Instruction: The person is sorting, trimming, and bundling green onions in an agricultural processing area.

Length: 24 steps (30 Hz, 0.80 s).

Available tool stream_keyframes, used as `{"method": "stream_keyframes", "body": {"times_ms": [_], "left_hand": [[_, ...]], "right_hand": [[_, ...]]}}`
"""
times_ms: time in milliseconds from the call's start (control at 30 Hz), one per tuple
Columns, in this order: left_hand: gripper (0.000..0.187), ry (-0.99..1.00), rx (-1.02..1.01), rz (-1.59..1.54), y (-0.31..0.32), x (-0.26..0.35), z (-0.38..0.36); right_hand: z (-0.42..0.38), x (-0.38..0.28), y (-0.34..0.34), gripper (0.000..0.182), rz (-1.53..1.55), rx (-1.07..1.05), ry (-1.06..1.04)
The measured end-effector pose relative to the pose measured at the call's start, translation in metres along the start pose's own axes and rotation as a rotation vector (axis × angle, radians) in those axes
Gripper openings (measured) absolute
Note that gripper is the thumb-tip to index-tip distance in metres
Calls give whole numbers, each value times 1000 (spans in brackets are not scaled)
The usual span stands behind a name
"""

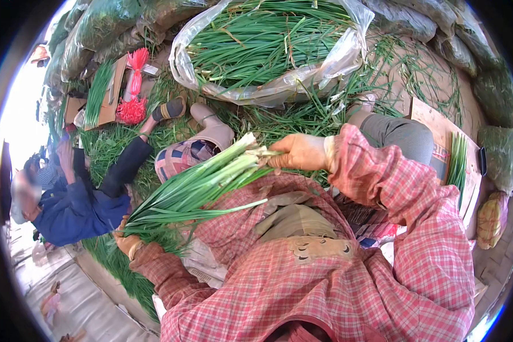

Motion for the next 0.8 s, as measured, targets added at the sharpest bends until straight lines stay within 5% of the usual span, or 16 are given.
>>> {"method": "stream_keyframes", "body": {"times_ms": [167,200,267,333,400,500,567,633,667,767,800], "left_hand": [[12,59,-231,446,-29,-68,-5],[15,33,-332,630,-44,-106,7],[16,36,-258,199,-70,-157,9],[19,143,-222,785,-31,-64,-39],[20,-28,-153,616,-26,-62,-49],[19,-250,-31,397,-4,-35,-66],[18,-400,105,148,2,-27,-76],[18,-430,107,-36,-15,-73,-74],[19,-438,105,-120,-25,-87,-73],[23,-387,141,405,-20,-63,-83],[24,-378,127,375,-26,-75,-85]], "right_hand": [[-41,13,-77,23,96,150,344],[-52,26,-96,24,-390,354,-9],[-81,30,-126,27,-201,507,25],[-104,31,-149,29,228,489,403],[-106,56,-151,33,-205,627,339],[-79,88,-136,46,-1115,150,633],[-37,28,-99,61,-1336,150,562],[-1,17,-70,76,-781,503,90],[20,1,-48,83,-356,428,-25],[68,-2,37,96,226,142,-209],[72,-6,62,82,272,172,-125]]}}
Point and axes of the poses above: each hand's wrist, its own z-axis towards the middle knuckle, its own y-axis out of the palm, x = y × z, the point moved 2 cm from there along z, towards the middle knuckle, and after that the axes turned 10 degrees about -z, right-handed, at the moved point
